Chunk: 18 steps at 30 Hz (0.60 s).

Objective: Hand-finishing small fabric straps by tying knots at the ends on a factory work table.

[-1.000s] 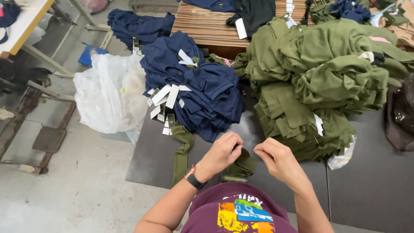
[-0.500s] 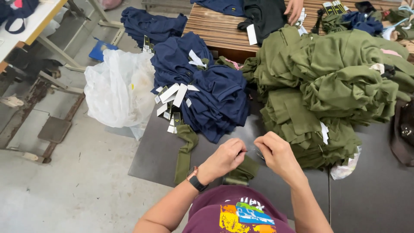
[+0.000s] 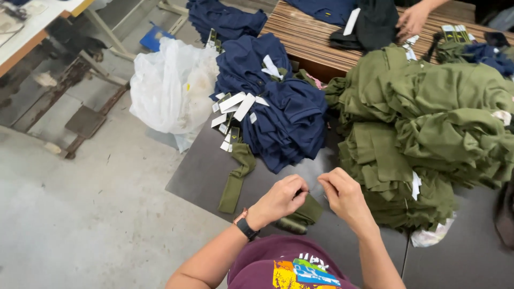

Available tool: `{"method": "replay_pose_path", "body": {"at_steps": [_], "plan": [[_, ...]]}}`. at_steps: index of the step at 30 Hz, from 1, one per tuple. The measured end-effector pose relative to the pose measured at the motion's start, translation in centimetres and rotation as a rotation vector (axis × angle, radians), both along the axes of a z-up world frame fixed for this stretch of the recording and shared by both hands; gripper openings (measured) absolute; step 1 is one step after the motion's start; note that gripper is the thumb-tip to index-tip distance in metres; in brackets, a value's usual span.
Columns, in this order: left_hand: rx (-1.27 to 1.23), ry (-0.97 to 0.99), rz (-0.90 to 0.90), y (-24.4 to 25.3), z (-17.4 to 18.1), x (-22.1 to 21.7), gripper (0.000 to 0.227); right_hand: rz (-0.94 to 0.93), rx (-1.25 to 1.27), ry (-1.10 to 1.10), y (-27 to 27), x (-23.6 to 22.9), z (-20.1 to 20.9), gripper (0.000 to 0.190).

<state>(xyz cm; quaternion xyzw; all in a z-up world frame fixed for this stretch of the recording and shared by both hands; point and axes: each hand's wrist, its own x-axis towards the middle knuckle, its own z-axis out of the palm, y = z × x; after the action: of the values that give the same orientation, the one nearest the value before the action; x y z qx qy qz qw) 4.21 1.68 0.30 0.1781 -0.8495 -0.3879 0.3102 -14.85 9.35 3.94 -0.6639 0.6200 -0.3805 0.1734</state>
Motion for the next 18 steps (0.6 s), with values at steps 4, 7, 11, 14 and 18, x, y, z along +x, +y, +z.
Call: {"method": "replay_pose_path", "body": {"at_steps": [4, 7, 11, 14, 18], "plan": [[0.145, 0.051, 0.145, 0.7, 0.3, 0.8, 0.008, 0.048, 0.032, 0.003, 0.8, 1.2, -0.6, 0.009], [0.421, 0.015, 0.335, 0.7, 0.0, 1.2, 0.006, 0.124, -0.093, -0.02, 0.9, 2.9, -1.8, 0.005], [0.796, -0.016, 0.475, 0.7, 0.2, 1.8, 0.006, 0.187, -0.187, 0.086, 0.5, 4.6, -3.9, 0.007], [0.847, 0.086, 0.516, 0.7, -1.9, 2.3, 0.004, 0.234, -0.205, 0.148, 0.3, 4.9, -4.6, 0.008], [0.884, 0.228, 0.461, -0.3, -6.2, 3.2, 0.007, 0.296, -0.244, 0.133, -1.8, 4.4, -9.8, 0.012]]}}
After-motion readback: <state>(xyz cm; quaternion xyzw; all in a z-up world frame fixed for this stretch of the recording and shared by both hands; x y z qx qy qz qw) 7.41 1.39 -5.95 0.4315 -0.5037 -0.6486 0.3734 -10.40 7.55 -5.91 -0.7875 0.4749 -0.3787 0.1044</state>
